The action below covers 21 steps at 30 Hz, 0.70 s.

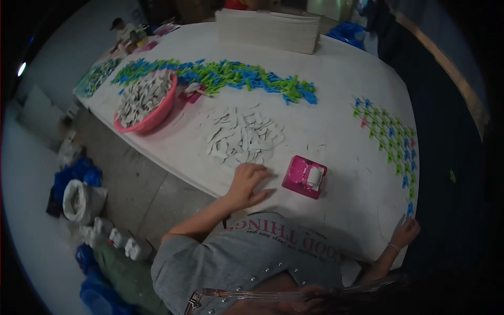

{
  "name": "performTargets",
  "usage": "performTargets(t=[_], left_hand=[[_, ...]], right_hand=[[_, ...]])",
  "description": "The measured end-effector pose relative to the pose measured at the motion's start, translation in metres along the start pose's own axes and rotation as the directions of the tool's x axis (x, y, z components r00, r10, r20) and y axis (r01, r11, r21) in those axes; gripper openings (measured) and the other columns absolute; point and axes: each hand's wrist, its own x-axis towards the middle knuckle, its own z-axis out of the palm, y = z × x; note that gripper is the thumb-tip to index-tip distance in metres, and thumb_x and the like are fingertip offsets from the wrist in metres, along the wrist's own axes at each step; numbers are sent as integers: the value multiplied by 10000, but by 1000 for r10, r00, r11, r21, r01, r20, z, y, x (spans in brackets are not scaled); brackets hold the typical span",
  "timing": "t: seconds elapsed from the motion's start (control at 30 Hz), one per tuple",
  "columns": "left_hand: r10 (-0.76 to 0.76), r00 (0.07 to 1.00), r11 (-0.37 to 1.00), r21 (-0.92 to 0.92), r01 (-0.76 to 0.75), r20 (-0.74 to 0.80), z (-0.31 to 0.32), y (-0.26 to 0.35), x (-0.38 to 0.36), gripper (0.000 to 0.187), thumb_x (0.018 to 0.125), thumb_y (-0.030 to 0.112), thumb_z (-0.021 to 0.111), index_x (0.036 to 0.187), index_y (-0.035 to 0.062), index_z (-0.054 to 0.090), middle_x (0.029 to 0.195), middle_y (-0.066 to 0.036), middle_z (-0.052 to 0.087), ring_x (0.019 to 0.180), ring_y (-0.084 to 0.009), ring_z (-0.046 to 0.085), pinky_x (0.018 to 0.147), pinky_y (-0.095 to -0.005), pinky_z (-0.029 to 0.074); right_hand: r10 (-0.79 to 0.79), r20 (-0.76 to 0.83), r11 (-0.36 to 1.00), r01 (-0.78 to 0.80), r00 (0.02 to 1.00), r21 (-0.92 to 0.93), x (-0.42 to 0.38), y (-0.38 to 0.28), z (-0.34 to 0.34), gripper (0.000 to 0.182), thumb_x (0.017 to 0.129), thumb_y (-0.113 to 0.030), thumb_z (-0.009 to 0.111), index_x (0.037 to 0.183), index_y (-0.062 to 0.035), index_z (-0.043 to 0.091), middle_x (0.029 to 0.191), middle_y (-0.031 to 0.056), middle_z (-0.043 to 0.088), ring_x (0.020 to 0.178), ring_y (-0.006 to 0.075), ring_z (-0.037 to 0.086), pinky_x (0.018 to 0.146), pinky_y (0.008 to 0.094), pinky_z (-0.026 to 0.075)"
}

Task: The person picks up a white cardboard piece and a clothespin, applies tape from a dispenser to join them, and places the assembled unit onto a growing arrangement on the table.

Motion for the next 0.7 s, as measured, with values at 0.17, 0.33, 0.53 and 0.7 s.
performTargets(t=[0.17,0.33,0.53,0.7], left_hand=[[-233,969,891,417,178,84,-26,-47,-17,942,700,620,666,1437,147,318,1480,-239,211,1365,-481,163,1065,-650,110],[-205,973,886,441,139,105,-2,-83,-2,848,776,627,585,1436,160,330,1483,-231,237,1364,-444,211,1073,-635,123],[-150,988,914,384,129,23,2,-110,29,502,825,449,601,1207,126,566,1350,-136,452,1310,-327,355,1060,-631,190],[-64,998,942,329,68,-21,-4,-108,27,350,836,378,616,1084,130,624,1183,-76,579,1139,-254,519,1047,-609,245]], right_hand=[[-241,-10,958,239,971,157,-13,-67,-11,230,931,-191,552,965,34,583,991,170,558,920,316,549,780,379,467],[-489,74,813,425,869,398,-32,-135,19,151,887,-118,577,947,21,574,961,154,549,886,295,546,762,373,458],[-590,280,689,291,757,664,-64,-227,55,98,820,-87,639,865,-22,582,879,105,551,667,211,511,582,313,427],[-608,309,632,210,732,746,-81,-253,90,79,820,-85,643,823,-23,594,819,89,550,585,166,483,558,290,417]])
